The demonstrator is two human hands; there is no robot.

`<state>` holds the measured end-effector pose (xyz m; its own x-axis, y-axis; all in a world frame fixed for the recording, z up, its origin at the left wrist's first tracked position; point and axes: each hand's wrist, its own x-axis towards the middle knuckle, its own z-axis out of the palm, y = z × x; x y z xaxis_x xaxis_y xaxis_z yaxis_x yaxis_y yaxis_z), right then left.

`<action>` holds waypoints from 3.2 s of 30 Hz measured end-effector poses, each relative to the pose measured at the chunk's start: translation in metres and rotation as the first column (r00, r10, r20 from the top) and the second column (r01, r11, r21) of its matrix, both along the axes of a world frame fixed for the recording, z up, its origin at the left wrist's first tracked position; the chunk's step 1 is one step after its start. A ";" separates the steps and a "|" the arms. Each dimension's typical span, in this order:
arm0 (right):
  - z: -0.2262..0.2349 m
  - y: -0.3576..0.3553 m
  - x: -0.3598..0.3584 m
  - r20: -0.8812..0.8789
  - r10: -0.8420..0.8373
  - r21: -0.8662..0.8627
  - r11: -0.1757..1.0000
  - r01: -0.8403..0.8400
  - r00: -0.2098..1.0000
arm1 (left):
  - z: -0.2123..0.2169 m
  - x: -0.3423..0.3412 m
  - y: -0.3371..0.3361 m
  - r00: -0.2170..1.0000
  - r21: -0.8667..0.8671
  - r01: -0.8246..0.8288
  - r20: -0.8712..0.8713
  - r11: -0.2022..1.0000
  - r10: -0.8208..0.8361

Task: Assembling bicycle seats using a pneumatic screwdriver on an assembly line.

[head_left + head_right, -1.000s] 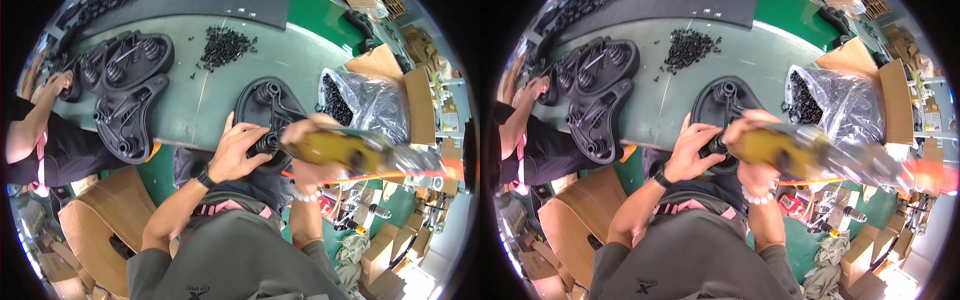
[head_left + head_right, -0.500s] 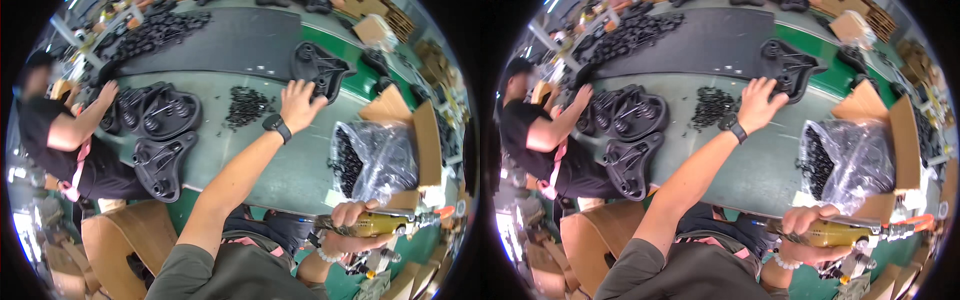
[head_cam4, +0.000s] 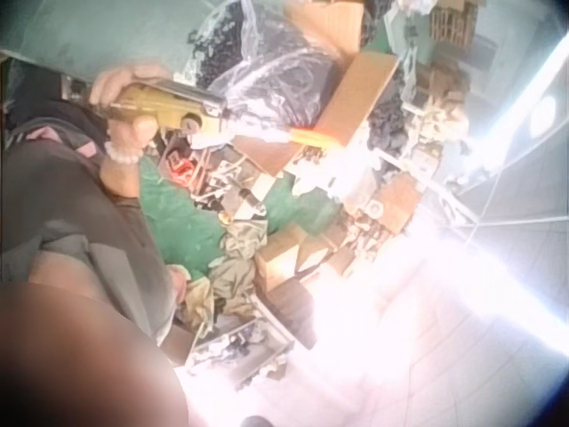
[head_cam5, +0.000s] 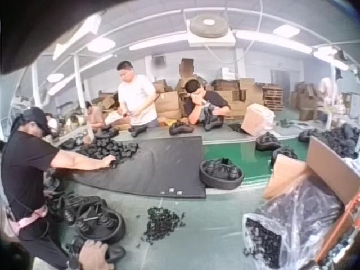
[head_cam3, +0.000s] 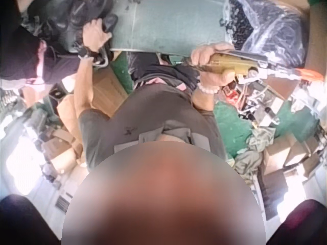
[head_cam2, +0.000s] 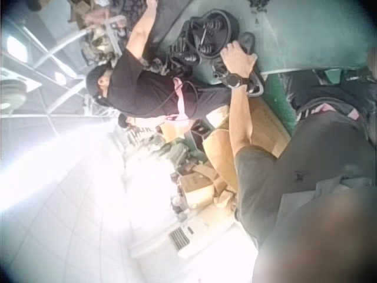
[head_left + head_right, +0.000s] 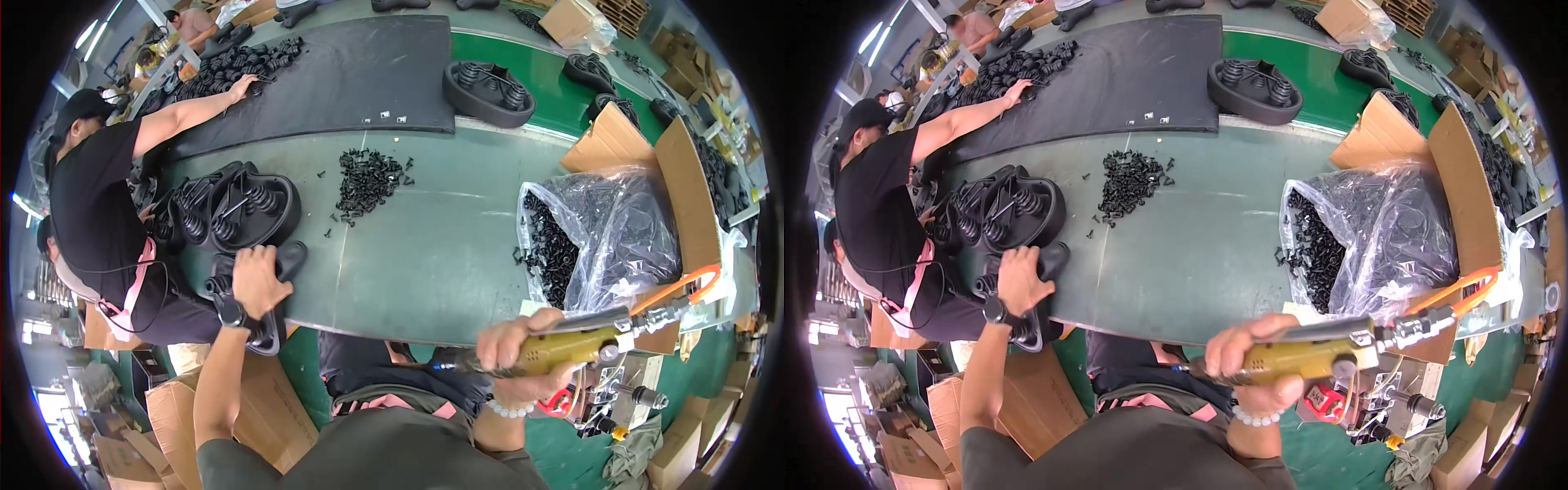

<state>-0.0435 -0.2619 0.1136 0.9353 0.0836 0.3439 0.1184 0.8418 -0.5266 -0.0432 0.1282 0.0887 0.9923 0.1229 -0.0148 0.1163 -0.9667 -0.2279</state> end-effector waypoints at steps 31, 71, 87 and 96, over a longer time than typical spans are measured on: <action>0.037 0.046 -0.005 0.411 -0.125 -0.356 0.890 0.285 0.903 | -0.113 0.082 -0.067 0.822 -0.519 0.176 0.545 0.836 0.164; 0.020 0.060 0.015 0.532 -0.132 -0.417 0.819 0.394 0.837 | -0.085 0.012 -0.156 0.908 -0.899 0.420 0.413 0.127 -0.074; 0.005 0.066 0.038 0.539 0.034 -0.515 0.804 0.297 0.841 | -0.076 0.017 -0.157 0.882 -0.869 0.471 0.457 0.150 -0.120; -0.012 0.080 0.038 0.475 0.007 -0.622 0.711 0.330 0.880 | -0.074 0.018 -0.157 0.887 -0.881 0.461 0.452 0.108 -0.097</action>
